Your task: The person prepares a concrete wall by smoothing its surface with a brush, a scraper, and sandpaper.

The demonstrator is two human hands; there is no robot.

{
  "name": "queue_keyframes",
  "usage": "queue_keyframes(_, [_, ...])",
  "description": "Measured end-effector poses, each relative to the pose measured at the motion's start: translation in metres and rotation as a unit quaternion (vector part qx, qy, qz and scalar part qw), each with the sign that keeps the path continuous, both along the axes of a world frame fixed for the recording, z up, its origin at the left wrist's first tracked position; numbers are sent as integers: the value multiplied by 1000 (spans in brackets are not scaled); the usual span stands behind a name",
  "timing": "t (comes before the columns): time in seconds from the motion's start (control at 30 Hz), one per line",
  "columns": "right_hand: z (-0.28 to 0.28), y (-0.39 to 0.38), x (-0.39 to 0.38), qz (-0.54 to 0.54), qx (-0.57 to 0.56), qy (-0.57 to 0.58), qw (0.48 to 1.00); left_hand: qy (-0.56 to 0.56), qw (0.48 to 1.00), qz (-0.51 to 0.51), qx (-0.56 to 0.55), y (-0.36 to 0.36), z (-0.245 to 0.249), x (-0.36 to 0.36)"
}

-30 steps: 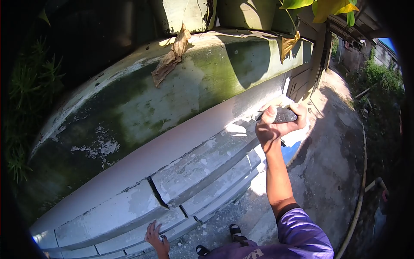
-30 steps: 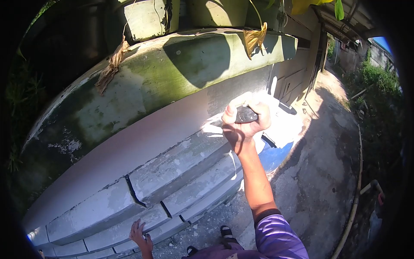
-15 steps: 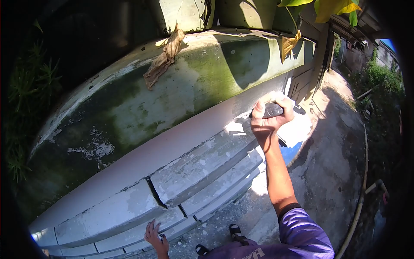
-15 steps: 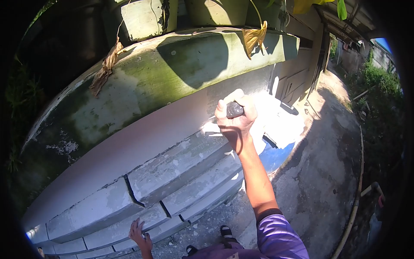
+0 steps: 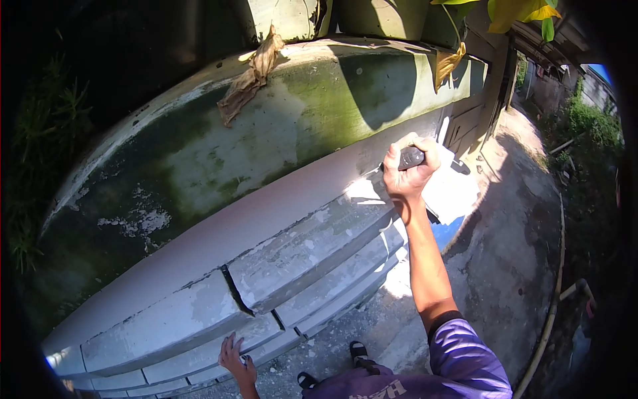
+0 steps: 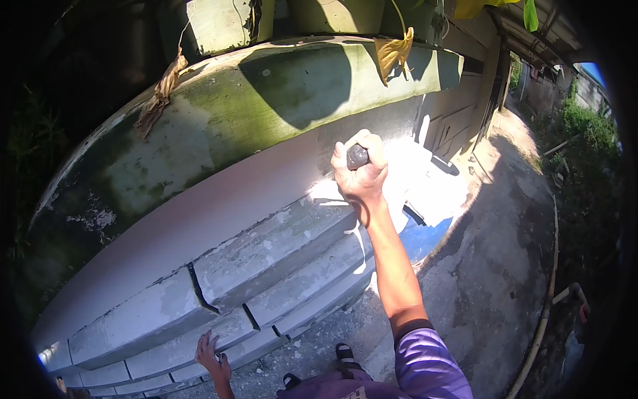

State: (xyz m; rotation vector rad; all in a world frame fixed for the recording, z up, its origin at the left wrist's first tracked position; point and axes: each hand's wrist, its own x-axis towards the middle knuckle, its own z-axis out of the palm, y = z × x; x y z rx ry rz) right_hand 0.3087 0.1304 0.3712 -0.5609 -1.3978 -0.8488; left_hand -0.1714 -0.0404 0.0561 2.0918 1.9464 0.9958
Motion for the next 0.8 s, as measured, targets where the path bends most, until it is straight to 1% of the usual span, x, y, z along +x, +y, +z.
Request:
queue_keyframes(0.07, [9, -17, 5, 30, 47, 48, 997, 16, 1000, -1, -2, -1, -2, -3])
queue_keyframes(0.17, [-17, 21, 22, -26, 143, 89, 985, 19, 1000, 0, 2, 0, -8, -5])
queue_keyframes(0.27, [0, -2, -4, -53, 43, 34, 997, 11, 999, -15, 37, 2, -12, -7])
queue_keyframes(0.33, [10, -23, -14, -14, -6, 54, 998, 15, 1000, -4, 8, -2, -8, -6])
queue_keyframes(0.43, [-1, -8, -14, 41, 23, 75, 996, 19, 1000, -1, 2, 2, -6, -4])
queue_keyframes(0.53, [1, -2, -12, -54, -7, 34, 998, 21, 1000, -7, 5, -2, -6, -5])
queue_keyframes(0.6, [4, -7, -2, 6, 4, 42, 999, 24, 1000, -7, 1, -3, -6, -8])
queue_keyframes(0.67, [1, -2, -5, 5, -4, 45, 999, 23, 1000, -4, -6, 0, -9, -7])
queue_keyframes(0.73, [-5, -2, -12, 2, -21, 51, 998, 12, 1000, -4, 1, 0, -6, -3])
queue_keyframes(0.8, [2, -7, -22, -61, -37, 46, 996, 11, 1000, -5, -2, -1, -3, -4])
